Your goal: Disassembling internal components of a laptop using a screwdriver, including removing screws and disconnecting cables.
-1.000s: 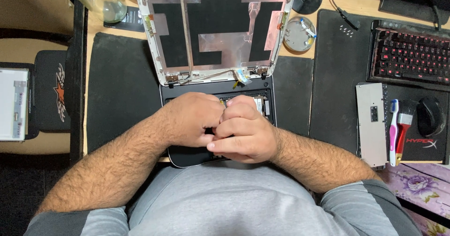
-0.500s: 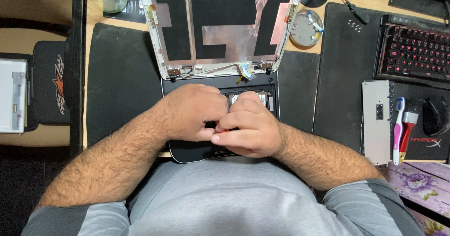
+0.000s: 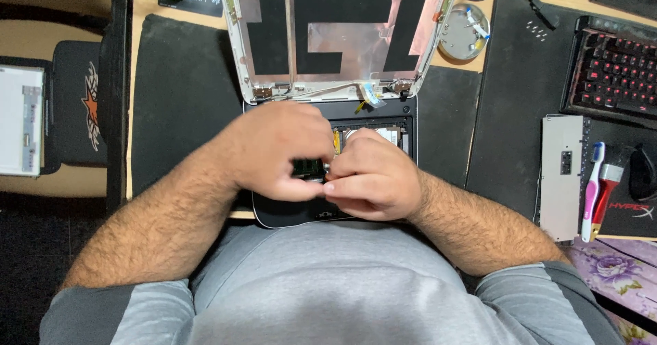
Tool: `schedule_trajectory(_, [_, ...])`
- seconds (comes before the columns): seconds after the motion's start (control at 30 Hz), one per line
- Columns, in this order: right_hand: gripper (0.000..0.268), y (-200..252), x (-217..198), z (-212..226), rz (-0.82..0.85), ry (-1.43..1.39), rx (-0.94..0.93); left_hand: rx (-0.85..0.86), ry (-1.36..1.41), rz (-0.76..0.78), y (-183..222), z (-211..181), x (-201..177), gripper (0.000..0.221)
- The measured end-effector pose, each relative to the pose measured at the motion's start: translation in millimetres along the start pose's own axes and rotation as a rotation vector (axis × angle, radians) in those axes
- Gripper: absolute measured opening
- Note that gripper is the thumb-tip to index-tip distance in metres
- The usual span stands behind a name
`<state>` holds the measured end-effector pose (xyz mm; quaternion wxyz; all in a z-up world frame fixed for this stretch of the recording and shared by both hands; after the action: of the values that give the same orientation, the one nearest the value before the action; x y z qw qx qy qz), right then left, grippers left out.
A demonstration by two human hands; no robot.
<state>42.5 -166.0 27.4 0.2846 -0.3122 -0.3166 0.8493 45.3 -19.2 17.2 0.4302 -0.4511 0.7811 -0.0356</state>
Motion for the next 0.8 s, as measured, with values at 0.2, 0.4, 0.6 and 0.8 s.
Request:
schedule_trajectory(0.2, [0.036, -10, -4, 1, 0.076, -0.096, 0.038, -0.048, -0.046, -0.168, 6, 12, -30, 0.007])
schedule_trajectory(0.4, [0.037, 4, 0, -5, 0.055, -0.067, 0.056, -0.052, -0.084, -0.177, 8, 15, -18, 0.005])
schedule_trajectory(0.6, [0.026, 5, -18, -4, -0.074, -0.076, -0.043, -0.051, -0.054, -0.112, 6, 12, -13, 0.004])
schedule_trajectory(0.8, [0.018, 10, -26, -1, -0.208, -0.053, -0.096, -0.012, -0.087, -0.005, -3, -4, -4, 0.019])
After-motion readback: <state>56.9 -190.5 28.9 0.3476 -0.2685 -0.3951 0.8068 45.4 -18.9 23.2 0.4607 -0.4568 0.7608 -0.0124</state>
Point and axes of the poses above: each hand's wrist, its own y-axis away from the middle knuckle, its own x-axis out of the palm, z = x × y, the point moved 6 cm from there along -y, towards the middle knuckle, and after that the axes turned 7 degrees about -y, right-handed, at the moved point
